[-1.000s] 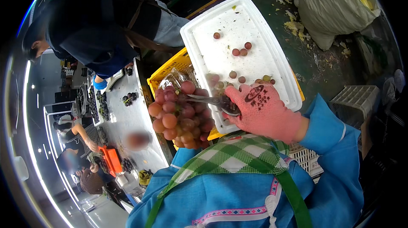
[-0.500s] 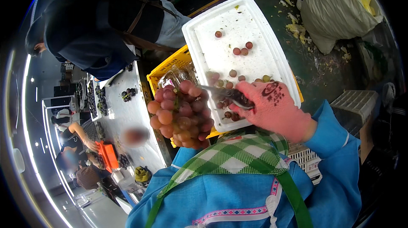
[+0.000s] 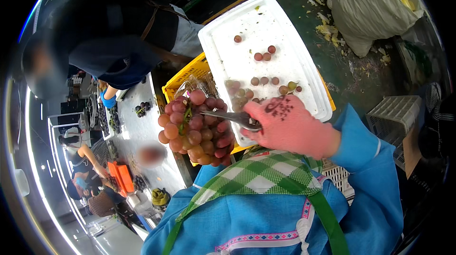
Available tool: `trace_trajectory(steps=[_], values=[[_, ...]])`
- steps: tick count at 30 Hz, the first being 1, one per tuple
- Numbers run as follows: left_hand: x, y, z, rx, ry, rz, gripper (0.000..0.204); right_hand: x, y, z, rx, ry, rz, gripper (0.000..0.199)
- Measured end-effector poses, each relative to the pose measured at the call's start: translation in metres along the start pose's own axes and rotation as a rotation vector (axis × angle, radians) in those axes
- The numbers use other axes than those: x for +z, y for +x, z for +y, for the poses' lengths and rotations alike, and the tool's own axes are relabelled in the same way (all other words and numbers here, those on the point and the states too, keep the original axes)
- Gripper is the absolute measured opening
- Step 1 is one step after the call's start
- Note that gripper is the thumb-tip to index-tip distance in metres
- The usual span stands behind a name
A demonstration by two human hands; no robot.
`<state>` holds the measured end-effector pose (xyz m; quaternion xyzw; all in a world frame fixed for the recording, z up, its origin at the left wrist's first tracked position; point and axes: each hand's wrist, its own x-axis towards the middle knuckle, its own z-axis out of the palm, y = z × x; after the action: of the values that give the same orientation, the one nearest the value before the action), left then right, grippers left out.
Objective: The person trims individual grapes from a large bunch using shears, then places the trimmed bunches into clear plastic clamshell containers. The person seals the containers using a heat-sealing machine and places the finished packages into a black crate. Other workers are visible in the background performing similar tasks.
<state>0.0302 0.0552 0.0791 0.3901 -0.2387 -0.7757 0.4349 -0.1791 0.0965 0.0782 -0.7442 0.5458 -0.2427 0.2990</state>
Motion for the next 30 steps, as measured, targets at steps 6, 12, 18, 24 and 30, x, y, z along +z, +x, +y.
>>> trace_trajectory(steps=[6,12,18,24,30], values=[[0.034,-0.001,0.007,-0.216,0.074,0.263,0.047,0.009,0.007,-0.008,-0.064,-0.287,0.096,0.03],[0.007,-0.001,-0.016,0.087,0.177,0.06,0.026,0.016,0.005,-0.008,-0.041,-0.353,0.094,0.034],[-0.027,0.014,-0.042,0.451,0.275,0.229,0.024,0.022,0.002,-0.005,0.001,-0.365,0.052,0.037],[-0.025,0.008,-0.022,0.408,0.527,-0.18,0.027,0.033,-0.001,0.007,0.1,-0.202,0.019,0.044],[-0.017,0.011,-0.009,0.525,0.714,-0.346,0.03,0.045,0.0,0.035,0.083,-0.203,-0.033,0.049]])
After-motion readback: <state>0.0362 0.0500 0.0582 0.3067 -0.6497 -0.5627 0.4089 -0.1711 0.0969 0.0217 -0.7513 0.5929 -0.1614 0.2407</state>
